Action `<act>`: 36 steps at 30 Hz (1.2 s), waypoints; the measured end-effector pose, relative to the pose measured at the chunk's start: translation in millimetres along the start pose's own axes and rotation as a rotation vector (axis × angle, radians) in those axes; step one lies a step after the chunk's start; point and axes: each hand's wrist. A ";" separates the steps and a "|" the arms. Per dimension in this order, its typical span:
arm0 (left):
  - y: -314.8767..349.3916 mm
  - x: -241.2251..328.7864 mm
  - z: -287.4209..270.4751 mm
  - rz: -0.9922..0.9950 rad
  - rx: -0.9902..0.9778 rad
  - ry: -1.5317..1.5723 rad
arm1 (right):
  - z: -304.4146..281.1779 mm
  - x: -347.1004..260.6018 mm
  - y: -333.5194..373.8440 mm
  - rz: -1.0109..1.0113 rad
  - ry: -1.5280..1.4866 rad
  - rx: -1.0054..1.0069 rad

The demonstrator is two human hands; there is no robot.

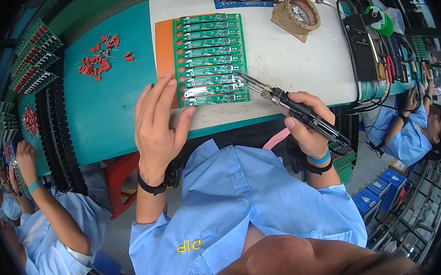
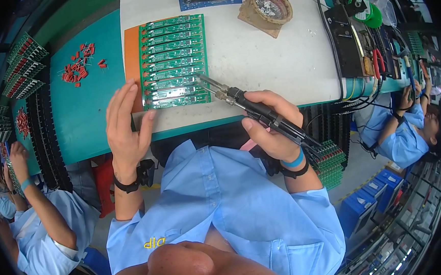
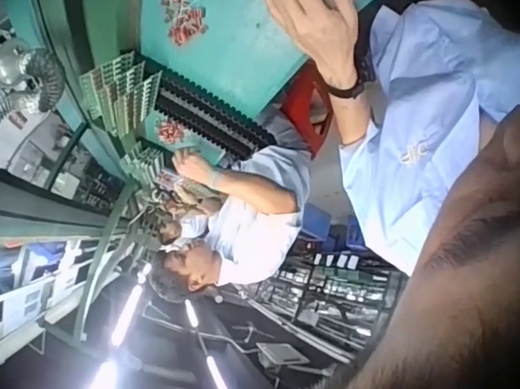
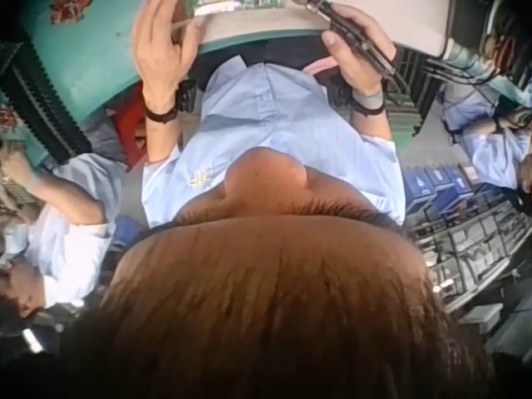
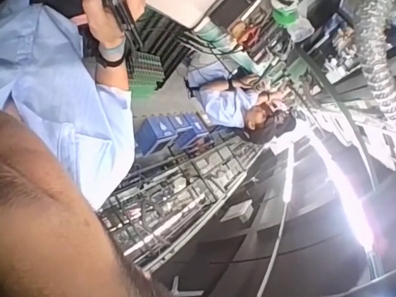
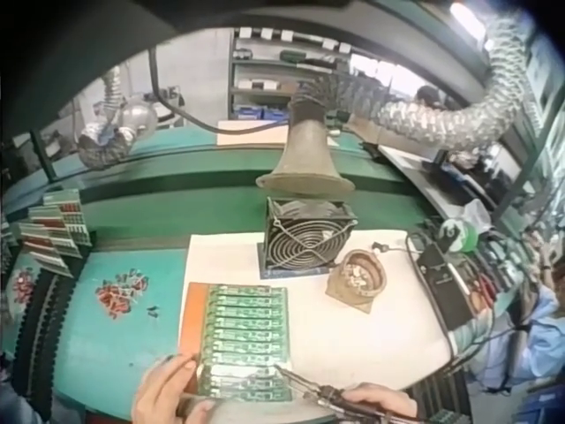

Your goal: The person solders components onto a circuit board using a soldering iron, then flips the board over to press it against a metal plate. They repeat the soldering process on the board before setting it aside and picking up another circuit board.

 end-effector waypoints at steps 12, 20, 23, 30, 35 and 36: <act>-5.1 3.1 -3.4 -0.003 -0.079 -0.058 | 2.3 1.9 -7.9 0.042 -0.030 0.017; -5.1 3.7 -3.0 -0.011 -0.080 -0.066 | 1.6 -1.5 -10.0 0.056 -0.045 -0.005; -5.3 3.9 -3.4 -0.013 -0.080 -0.068 | -0.4 -2.6 -9.3 0.097 0.001 -0.002; -5.6 2.8 -3.0 -0.012 -0.082 -0.068 | -3.2 -2.4 -10.3 0.082 -0.025 0.043; -5.4 2.9 -3.3 -0.015 -0.080 -0.068 | -3.4 -1.1 -18.3 0.068 -0.018 0.000; -5.4 3.0 -3.2 -0.014 -0.080 -0.068 | -3.1 -0.2 -19.3 0.068 -0.018 -0.001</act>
Point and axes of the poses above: each hand's wrist, its own y-axis away from the middle knuckle, its own z-axis out of the palm, x = y × z, and after that the axes turned 11 degrees about -y, right-handed
